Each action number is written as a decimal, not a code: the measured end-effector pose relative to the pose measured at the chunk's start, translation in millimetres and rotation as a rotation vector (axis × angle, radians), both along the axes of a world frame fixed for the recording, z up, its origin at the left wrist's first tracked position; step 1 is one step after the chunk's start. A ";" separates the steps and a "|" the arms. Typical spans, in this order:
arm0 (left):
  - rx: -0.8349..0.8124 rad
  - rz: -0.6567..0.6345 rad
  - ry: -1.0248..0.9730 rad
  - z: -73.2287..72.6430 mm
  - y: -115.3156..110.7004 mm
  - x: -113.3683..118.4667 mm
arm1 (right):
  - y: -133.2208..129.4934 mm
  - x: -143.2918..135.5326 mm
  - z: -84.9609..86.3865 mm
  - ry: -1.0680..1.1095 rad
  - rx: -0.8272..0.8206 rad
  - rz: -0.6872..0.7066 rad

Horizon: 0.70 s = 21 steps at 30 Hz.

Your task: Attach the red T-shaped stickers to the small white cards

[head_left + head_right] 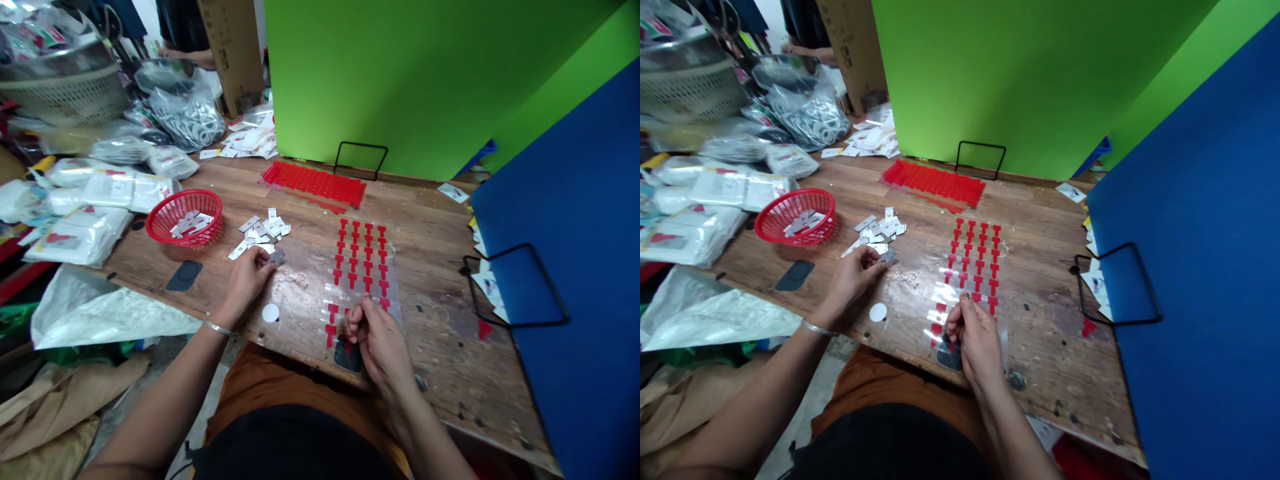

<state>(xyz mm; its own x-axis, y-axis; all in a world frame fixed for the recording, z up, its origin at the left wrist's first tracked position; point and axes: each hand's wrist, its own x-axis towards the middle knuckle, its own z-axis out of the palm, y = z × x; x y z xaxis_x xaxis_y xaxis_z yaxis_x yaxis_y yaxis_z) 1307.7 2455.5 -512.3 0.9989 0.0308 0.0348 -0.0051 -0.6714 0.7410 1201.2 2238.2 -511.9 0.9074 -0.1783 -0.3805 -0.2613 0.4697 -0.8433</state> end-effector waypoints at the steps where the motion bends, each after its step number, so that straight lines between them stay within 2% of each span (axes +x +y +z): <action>1: -0.049 -0.025 0.026 -0.8 -6.1 -4.4 | 0.1 -0.1 0.3 -0.002 0.003 0.012; 3: -0.096 -0.080 0.087 -2.6 -17.3 -12.5 | 0.5 -0.5 -0.4 -0.011 0.005 0.040; 6: -0.046 -0.161 0.143 -2.5 -29.1 -22.4 | 1.4 -1.7 -3.5 -0.009 -0.025 0.070; 8: 0.004 -0.179 0.069 1.0 -34.8 -28.2 | 1.9 -3.2 -5.9 0.002 -0.083 0.072; 10: -0.014 -0.175 -0.058 7.2 -41.3 -35.1 | 2.1 -4.8 -7.6 0.003 -0.149 0.073; 12: -0.174 -0.216 -0.061 14.4 -50.2 -43.6 | 2.6 -6.1 -8.3 -0.010 -0.199 0.084; 16: -0.717 -0.383 0.323 21.7 -71.1 -60.4 | 5.3 -7.2 -7.4 -0.046 -0.208 0.123; 18: -0.893 -0.381 0.464 19.8 -78.4 -65.2 | 7.5 -7.5 -6.2 -0.053 -0.154 0.143; 21: -1.028 -0.297 0.574 14.7 -83.2 -68.4 | 10.3 -8.6 -3.3 -0.041 0.029 0.198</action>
